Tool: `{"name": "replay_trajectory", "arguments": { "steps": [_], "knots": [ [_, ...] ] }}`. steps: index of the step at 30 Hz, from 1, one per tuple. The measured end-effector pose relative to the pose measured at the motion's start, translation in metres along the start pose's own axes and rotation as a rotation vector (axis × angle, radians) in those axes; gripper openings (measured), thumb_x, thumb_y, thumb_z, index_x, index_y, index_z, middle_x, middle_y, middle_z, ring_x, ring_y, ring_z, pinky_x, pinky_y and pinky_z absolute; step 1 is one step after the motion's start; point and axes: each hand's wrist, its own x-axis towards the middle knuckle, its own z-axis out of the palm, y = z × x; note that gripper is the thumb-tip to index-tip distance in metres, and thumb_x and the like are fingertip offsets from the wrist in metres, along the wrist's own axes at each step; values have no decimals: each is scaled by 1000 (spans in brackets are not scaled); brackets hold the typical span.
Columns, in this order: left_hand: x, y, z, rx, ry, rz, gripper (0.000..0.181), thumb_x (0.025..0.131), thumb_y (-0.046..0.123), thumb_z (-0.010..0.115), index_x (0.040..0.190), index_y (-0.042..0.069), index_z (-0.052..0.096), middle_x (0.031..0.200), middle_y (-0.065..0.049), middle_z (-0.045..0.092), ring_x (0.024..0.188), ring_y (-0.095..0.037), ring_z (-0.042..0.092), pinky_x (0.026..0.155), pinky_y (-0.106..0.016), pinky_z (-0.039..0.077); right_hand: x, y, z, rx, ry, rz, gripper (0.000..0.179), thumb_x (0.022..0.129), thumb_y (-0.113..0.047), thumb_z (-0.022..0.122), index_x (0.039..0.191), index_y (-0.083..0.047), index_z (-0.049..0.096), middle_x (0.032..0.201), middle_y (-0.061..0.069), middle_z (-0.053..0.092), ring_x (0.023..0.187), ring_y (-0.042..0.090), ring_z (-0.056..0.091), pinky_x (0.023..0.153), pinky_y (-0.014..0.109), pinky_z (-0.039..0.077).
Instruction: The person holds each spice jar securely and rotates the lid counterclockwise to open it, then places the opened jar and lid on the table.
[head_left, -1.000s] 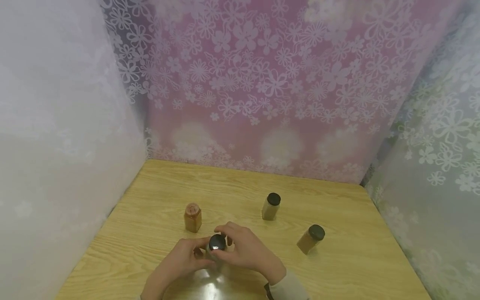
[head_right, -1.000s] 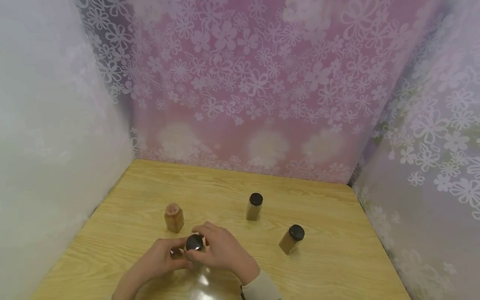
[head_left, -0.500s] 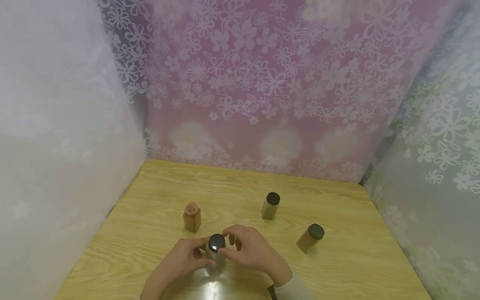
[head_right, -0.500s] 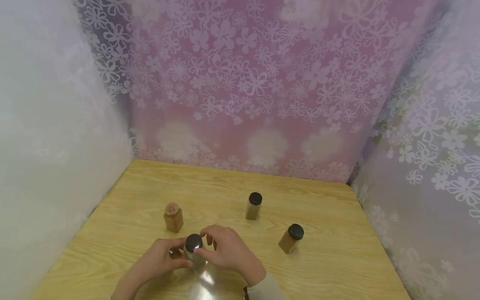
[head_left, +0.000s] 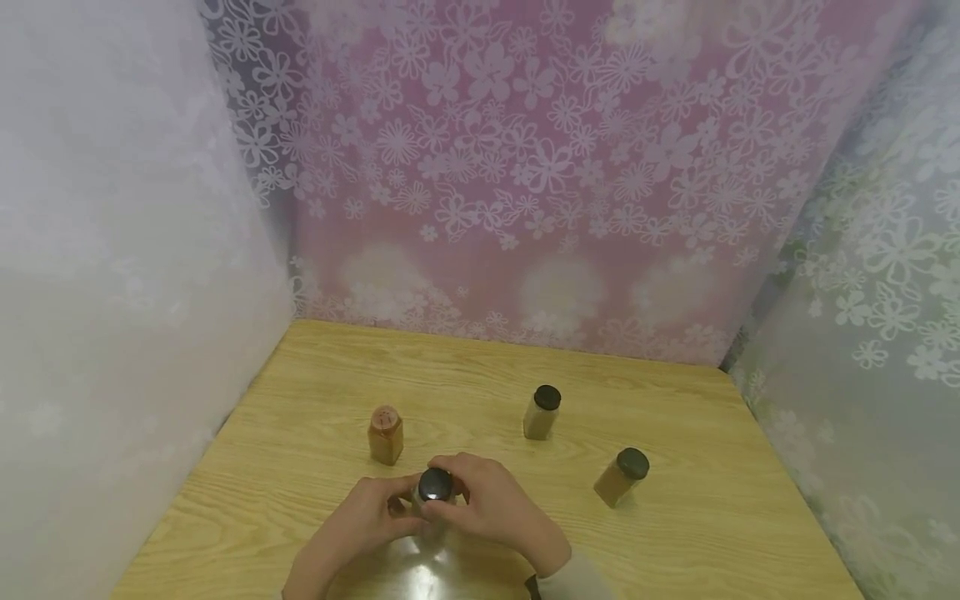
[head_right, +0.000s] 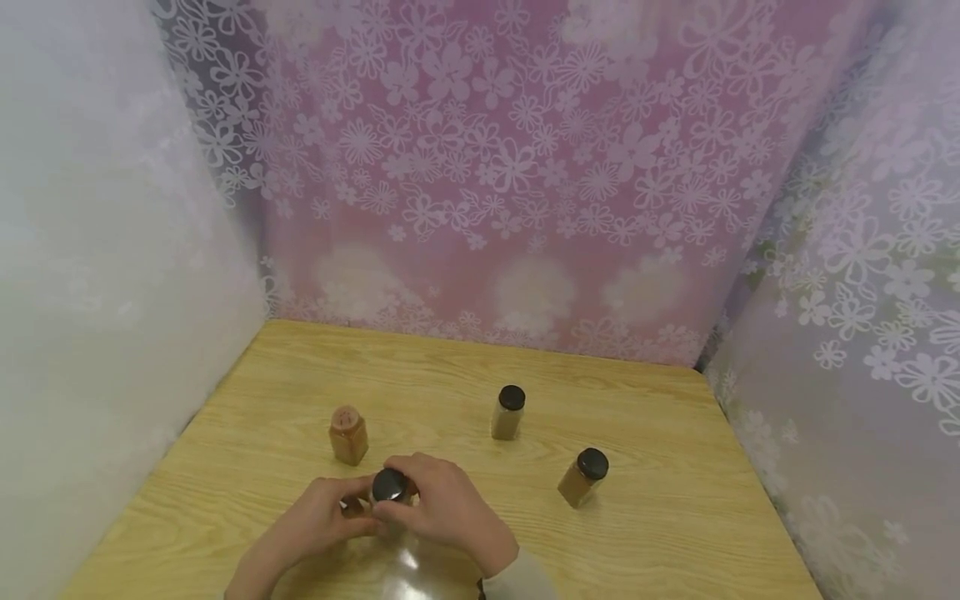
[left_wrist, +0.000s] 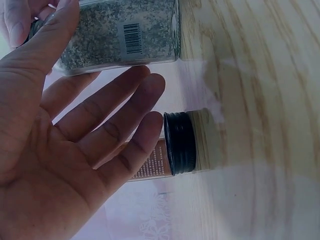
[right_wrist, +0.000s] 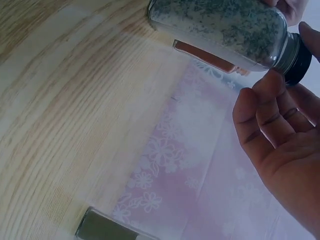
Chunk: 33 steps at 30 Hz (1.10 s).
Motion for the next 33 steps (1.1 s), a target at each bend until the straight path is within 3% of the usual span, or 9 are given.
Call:
{"name": "replay_trajectory", "arguments": {
  "steps": [7,10,15,21,33],
  "knots": [
    [0,0,0,30,16,-14,61,82,47,77,137,23,62,105,9,74,83,-7,68,69,-21,54,-2,2,-8,21,-10,80,55,86,-48,75,126,-12,62,72,0,58,59,-3,40,55,14,40],
    [0,0,0,54,29,-31,66,81,49,77,137,20,61,109,4,74,85,-8,68,68,-21,54,-3,4,-9,25,1,64,46,85,-45,78,117,-14,64,72,3,60,59,-3,40,55,14,40],
    [1,0,0,76,33,-34,67,80,49,77,138,17,61,108,3,74,84,-7,67,68,-21,54,-5,6,-11,44,-1,49,35,86,-39,78,109,-16,66,72,-4,57,59,-3,43,54,13,40],
    [2,-1,1,80,36,-28,66,81,46,79,137,16,62,106,4,74,83,-7,67,68,-21,54,-3,2,-11,67,-15,31,37,87,-32,79,116,-13,66,68,-13,51,57,-5,42,54,12,41],
    [1,-1,0,37,13,21,59,85,42,77,138,23,61,104,7,74,80,-4,67,68,-21,54,3,-7,-6,46,-64,70,51,90,-49,70,129,-16,62,78,-14,61,63,-4,51,59,14,45]
  ]
}}
